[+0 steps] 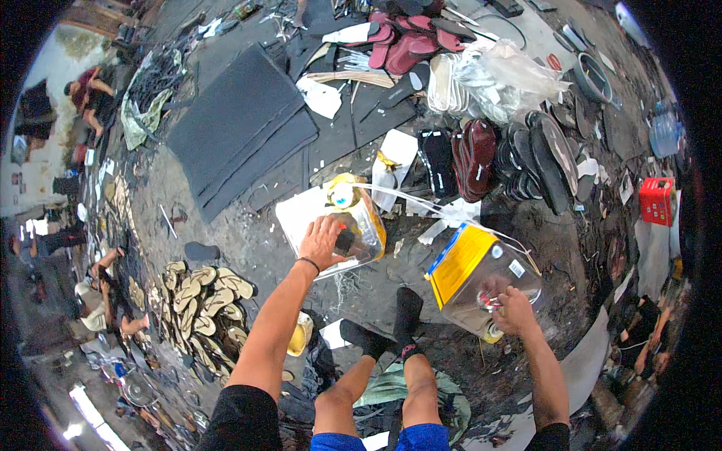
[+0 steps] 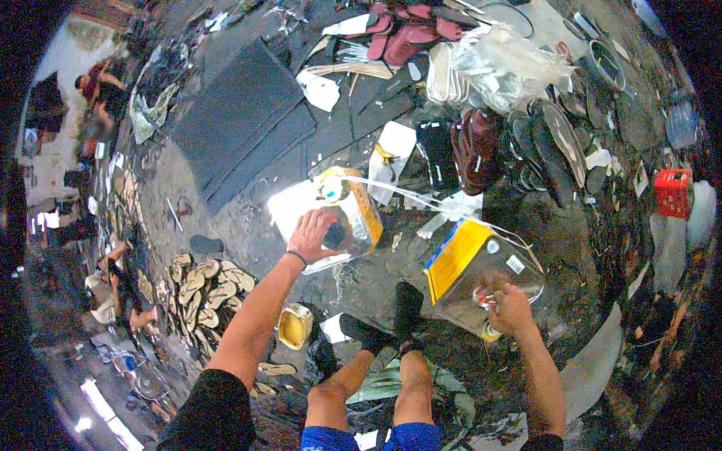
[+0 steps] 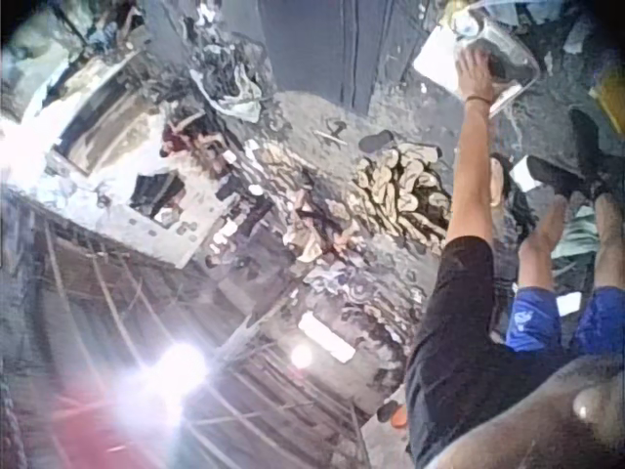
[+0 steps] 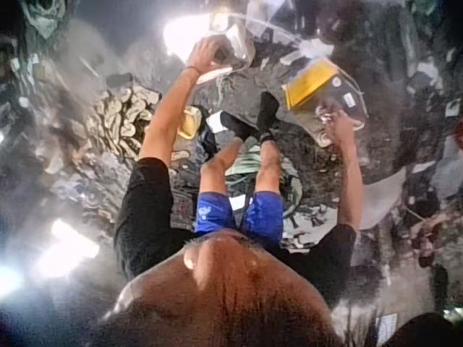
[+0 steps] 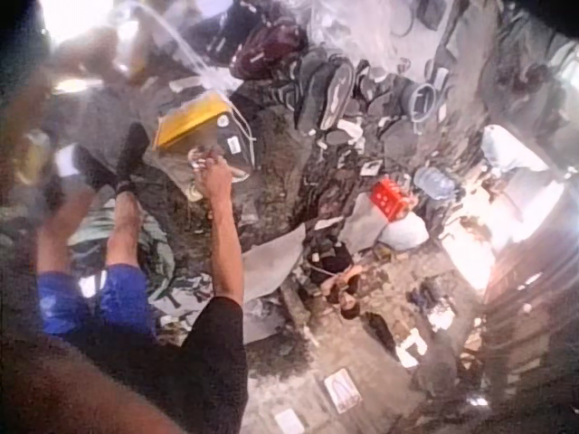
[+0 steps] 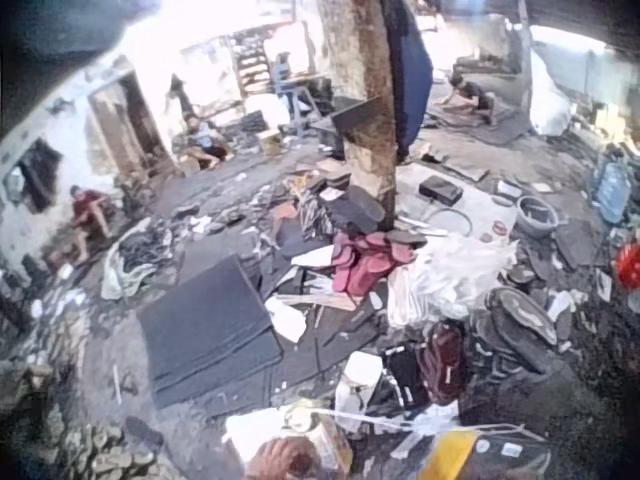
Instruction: The person applies glue to the sole of a black shoe using a brush, then places the shoe aside. The person later pours glue from a container onto a black mat and spreads it with a brush.
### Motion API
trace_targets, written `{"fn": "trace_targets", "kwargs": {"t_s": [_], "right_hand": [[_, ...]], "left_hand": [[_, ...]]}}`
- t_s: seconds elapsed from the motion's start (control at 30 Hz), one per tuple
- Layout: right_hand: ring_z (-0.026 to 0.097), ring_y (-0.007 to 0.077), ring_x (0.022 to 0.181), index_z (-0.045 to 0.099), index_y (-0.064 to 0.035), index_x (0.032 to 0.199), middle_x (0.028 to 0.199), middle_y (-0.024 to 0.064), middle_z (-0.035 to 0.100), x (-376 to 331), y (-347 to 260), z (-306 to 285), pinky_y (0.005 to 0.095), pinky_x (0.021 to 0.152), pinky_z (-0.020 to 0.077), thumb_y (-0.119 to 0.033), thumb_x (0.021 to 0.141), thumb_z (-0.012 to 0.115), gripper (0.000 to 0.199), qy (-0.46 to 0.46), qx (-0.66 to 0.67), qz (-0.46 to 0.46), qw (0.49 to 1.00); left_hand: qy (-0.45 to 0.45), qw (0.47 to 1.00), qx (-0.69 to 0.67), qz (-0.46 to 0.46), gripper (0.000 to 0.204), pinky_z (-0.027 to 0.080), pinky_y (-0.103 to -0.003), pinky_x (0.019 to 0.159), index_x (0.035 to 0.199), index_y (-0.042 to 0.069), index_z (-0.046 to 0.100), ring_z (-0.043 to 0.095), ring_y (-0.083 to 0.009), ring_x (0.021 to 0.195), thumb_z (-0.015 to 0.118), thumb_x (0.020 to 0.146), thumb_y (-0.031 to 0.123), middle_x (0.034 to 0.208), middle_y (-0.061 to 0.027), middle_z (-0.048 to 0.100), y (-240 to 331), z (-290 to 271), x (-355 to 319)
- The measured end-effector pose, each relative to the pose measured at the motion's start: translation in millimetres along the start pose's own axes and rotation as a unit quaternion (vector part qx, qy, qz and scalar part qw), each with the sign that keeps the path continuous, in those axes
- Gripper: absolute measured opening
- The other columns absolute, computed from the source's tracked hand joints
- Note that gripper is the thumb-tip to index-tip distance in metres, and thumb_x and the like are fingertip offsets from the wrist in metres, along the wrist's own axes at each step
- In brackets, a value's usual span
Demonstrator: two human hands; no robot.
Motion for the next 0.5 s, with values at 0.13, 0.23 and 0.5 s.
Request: {"fn": "trace_targets", "kwargs": {"t_s": [0.13,0.23,0.5], "right_hand": [[0.059,0.0363,0.089,0.065,-0.0043,0.082,0.09,0.0163,0.059,13,8,24,0.0468,0.078,0.0516,-0.026,0.064,0.074,0.03,0.005,-0.028,-0.085,0.996],[0.06,0.0356,0.089,0.066,-0.004,0.083,0.091,0.0159,0.059,11,26,46,0.0468,0.078,0.0517,-0.027,0.064,0.075,0.031,-0.026,-0.045,-0.043,0.998],[0.058,0.0338,0.093,0.065,-0.0039,0.082,0.094,0.015,0.057,-44,59,41,0.0454,0.079,0.0473,-0.024,0.063,0.074,0.029,0.04,-0.007,0.001,0.999]], "left_hand": [[-0.055,0.988,0.129,0.061,0.088,0.04,-0.044,0.1,0.129,0.01,0.053,0.048,-0.0318,0.118,0.084,0.06,0.057,0.126,-0.0096,0.052,3,-5,18],[-0.135,0.961,0.208,0.124,0.072,0.039,-0.044,0.102,0.126,0.016,0.062,0.047,-0.0265,0.127,0.079,0.068,0.056,0.135,-0.0053,0.056,12,5,22],[-0.142,0.95,0.079,0.265,0.046,0.04,-0.048,0.096,0.103,0.015,0.073,0.063,-0.0265,0.107,0.074,0.071,0.048,0.104,-0.0042,0.071,176,-16,-16]]}}
Point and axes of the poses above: each hand's wrist, its own x-axis towards the middle knuckle, its own z-axis out of the palm, y = z × x, the point moved 6 cm from there along x, towards the middle knuckle
